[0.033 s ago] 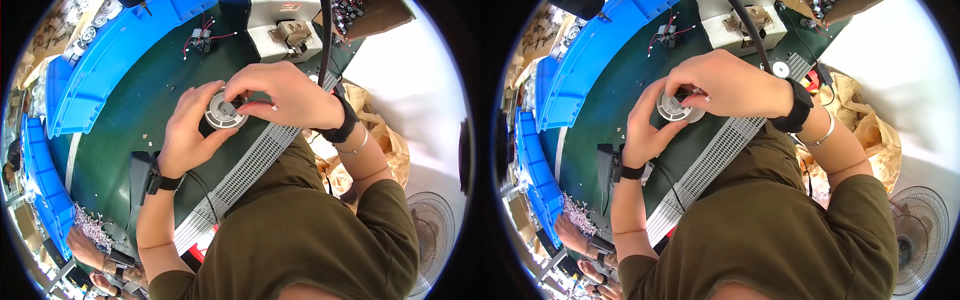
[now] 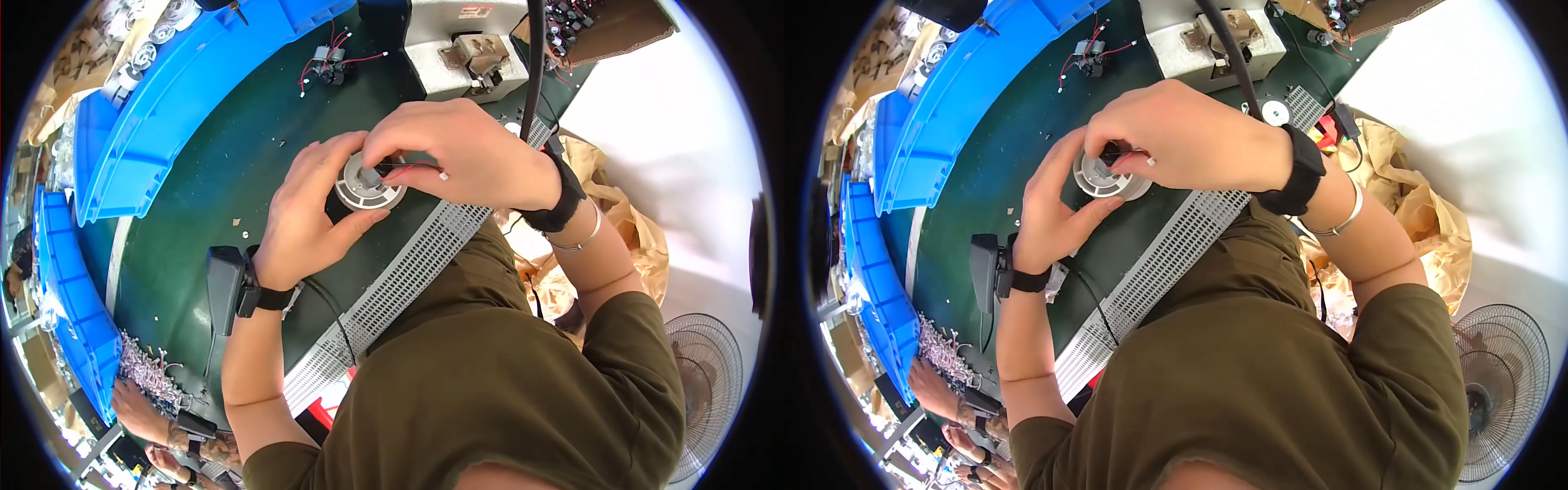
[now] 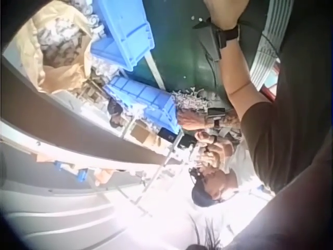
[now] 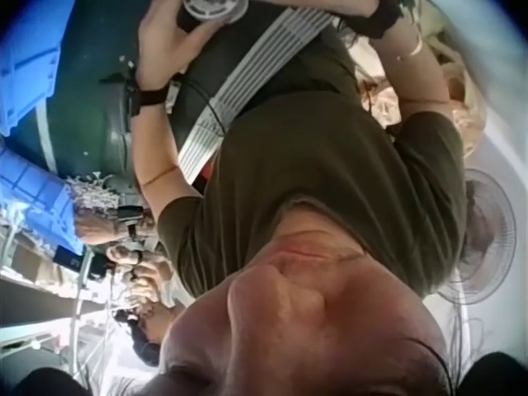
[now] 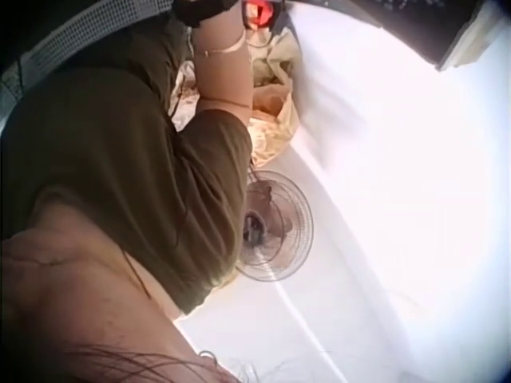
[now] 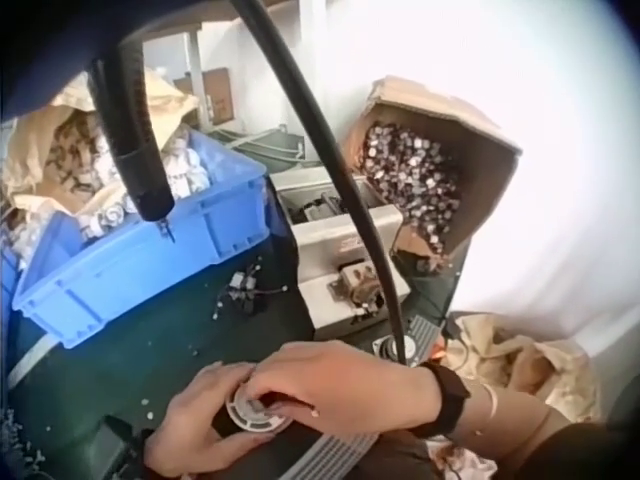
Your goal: The person picks up a white plastic housing and a motor, then inserts the motor into the housing. They use a power screwdriver to drive a screw into the assembly, then repeat the process with another housing and motor.
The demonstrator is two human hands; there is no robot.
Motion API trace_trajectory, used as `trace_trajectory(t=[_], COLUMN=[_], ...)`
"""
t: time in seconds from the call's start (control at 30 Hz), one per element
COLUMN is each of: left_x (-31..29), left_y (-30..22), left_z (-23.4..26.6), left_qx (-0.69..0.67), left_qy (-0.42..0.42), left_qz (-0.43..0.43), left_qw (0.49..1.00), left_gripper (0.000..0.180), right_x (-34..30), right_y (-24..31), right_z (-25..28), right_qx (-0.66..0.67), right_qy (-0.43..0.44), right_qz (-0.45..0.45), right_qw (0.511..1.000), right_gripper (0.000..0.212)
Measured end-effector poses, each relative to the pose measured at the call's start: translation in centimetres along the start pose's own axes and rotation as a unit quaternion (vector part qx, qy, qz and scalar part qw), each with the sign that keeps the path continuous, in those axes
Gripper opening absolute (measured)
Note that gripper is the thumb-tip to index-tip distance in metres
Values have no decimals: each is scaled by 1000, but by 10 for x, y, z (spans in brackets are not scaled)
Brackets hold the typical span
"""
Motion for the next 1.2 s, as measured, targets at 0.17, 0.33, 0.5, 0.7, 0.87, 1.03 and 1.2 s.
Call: trace_trajectory(t=[0.17, 0.33, 0.5, 0.7, 0.87, 1.03, 1.2], left_x=[7, 4, -8, -11, -7, -13, -13], left_y=[2, -1, -18, -23, -24, -21, -16], left_z=[3, 10, 11, 3, 0, 3, 0], left_qx=[-4, 14, 100, 120, 103, 143, 143], left_qy=[28, -20, -81, -103, -109, -104, -82], left_qz=[33, 9, -121, -170, -157, -125, -121], left_qw=[999, 1000, 984, 973, 976, 976, 979], left_gripper=[68, 76, 52, 31, 32, 34, 34], right_x=[14, 21, 60, 176, 181, 86, 38], right_y=[-2, 14, 46, 88, 83, 81, 23], right_z=[-7, -2, 47, 37, 49, 114, 130], right_qx=[-73, -169, 67, 432, 454, 305, 310], right_qy=[60, 107, -297, -65, -38, -319, -379], right_qz=[104, 104, 97, 178, 159, 64, 42], right_qw=[990, 974, 948, 882, 876, 895, 871], right_gripper=[21, 27, 28, 41, 24, 24, 30])
Point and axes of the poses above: each hand's wrist, its own x-axis towards the middle knuckle, its own z-axis out of the back of the hand, y = z × x, the point moved 5 cm from there along x, towards the middle knuckle, and after that the axes turned 7 degrees about -y, right-handed, at the moved point
